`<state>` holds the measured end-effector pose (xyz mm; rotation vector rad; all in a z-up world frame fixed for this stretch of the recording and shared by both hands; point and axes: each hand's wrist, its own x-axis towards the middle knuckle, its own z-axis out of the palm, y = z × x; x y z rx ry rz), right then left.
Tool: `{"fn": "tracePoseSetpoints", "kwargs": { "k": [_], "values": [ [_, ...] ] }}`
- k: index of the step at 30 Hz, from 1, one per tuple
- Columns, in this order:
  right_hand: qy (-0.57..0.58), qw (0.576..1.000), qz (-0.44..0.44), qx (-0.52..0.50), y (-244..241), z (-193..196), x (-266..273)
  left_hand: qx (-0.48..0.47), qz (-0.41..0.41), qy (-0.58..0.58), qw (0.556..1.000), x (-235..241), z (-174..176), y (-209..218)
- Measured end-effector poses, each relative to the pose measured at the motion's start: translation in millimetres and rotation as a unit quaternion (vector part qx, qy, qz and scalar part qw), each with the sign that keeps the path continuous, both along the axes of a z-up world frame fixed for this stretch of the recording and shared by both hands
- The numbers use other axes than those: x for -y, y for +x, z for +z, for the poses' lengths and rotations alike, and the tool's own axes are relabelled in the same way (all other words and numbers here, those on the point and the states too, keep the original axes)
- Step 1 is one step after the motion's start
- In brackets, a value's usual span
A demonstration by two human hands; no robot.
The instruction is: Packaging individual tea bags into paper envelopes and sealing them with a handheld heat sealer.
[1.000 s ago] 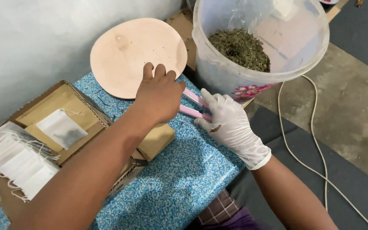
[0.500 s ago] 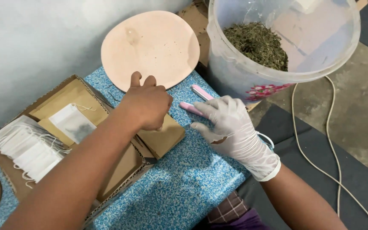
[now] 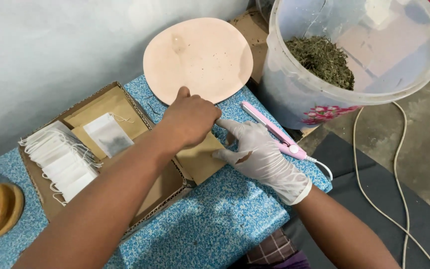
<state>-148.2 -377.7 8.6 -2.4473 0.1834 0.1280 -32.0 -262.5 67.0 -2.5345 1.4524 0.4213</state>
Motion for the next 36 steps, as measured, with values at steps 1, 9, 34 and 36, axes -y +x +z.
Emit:
{"fn": "tracePoseSetpoints", "kwargs": {
  "k": [1,9,34,36],
  "values": [
    [0.0,1.0,0.001,-0.002,-1.9,0.0,-0.8,-0.002,0.001,0.0,1.0,-0.9,-0.2,-0.3],
    [0.039,0.998,-0.038,0.011,-0.7,6.1,-5.8,0.022,-0.007,-0.008,1.0,-7.1,-3.8,10.4],
    [0.347,0.914,0.004,0.21,60.0,73.0,-93.4,-0.163,0.283,-0.605,0.726,-205.6,9.2,-8.1],
    [0.33,0.923,0.027,0.196,70.5,84.0,-111.4,-0.143,0.32,-0.607,0.713,-227.6,2.4,-11.4]
  ]
}}
